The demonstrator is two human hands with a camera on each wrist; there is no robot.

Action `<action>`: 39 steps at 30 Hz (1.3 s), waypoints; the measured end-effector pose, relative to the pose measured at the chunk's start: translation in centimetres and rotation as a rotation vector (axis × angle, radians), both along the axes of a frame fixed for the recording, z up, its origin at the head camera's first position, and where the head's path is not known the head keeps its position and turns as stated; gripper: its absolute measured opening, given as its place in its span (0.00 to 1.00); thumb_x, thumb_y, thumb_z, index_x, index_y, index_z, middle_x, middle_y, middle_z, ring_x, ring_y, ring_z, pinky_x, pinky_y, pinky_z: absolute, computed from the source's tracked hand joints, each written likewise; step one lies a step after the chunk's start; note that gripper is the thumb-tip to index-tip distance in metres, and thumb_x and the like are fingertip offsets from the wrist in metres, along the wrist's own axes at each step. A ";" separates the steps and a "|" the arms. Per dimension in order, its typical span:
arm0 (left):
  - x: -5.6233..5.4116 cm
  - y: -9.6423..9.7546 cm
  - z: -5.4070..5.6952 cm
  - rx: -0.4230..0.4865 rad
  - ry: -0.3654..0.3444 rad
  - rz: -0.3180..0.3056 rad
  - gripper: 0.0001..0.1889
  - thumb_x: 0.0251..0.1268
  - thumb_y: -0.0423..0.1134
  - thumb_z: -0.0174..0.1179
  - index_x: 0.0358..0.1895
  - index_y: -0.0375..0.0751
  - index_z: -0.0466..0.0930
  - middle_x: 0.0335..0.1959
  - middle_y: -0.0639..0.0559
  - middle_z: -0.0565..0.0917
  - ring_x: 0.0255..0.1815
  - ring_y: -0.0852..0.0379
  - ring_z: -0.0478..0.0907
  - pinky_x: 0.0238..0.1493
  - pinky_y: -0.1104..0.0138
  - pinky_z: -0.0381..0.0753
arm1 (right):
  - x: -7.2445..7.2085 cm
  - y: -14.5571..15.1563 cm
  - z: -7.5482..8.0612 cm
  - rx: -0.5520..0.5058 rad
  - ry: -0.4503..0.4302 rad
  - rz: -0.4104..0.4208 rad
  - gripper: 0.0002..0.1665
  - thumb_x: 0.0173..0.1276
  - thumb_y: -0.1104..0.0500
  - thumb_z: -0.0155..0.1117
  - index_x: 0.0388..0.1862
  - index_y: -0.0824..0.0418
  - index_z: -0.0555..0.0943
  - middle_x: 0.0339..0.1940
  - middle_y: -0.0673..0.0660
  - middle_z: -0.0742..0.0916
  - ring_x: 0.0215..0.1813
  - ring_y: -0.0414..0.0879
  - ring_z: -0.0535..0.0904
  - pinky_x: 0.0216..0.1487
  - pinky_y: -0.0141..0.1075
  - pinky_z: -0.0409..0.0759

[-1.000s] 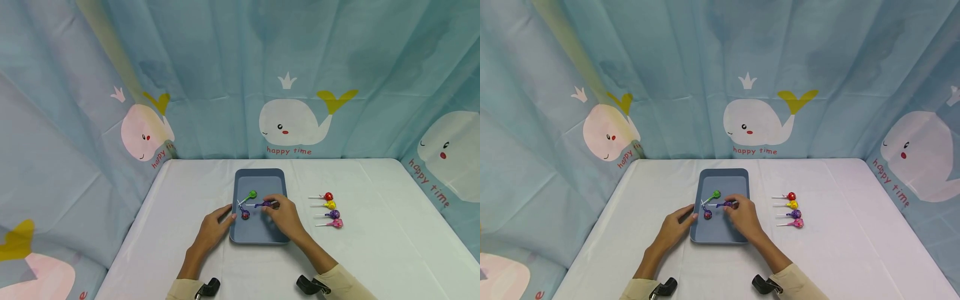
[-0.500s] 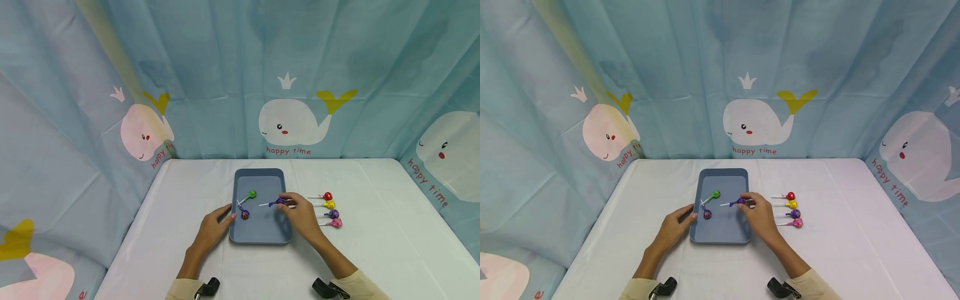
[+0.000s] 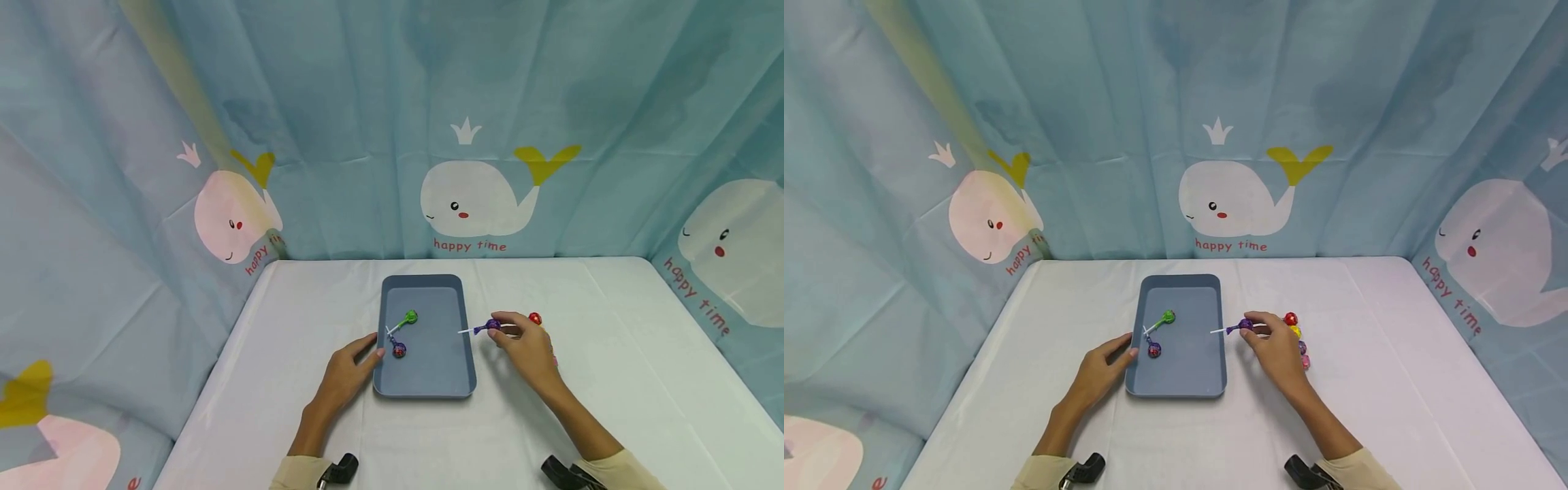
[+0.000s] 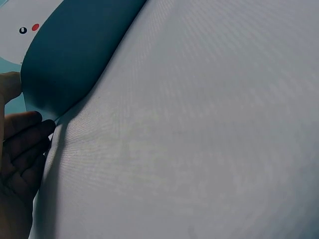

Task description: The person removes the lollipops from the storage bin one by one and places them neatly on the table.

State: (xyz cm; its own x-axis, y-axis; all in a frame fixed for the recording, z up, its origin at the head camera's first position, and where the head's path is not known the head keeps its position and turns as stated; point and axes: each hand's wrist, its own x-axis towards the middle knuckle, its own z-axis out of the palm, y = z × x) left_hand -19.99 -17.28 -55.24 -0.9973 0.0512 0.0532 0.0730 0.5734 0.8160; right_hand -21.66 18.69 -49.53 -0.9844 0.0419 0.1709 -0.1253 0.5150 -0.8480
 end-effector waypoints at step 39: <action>0.0 0.0 0.1 -0.015 0.023 0.000 0.32 0.75 0.61 0.64 0.74 0.49 0.78 0.74 0.49 0.79 0.79 0.42 0.71 0.81 0.45 0.68 | 0.0 11.0 -1.3 0.185 -0.066 -0.218 0.23 0.80 0.57 0.65 0.68 0.67 0.82 0.59 0.72 0.87 0.57 0.66 0.84 0.35 0.20 0.73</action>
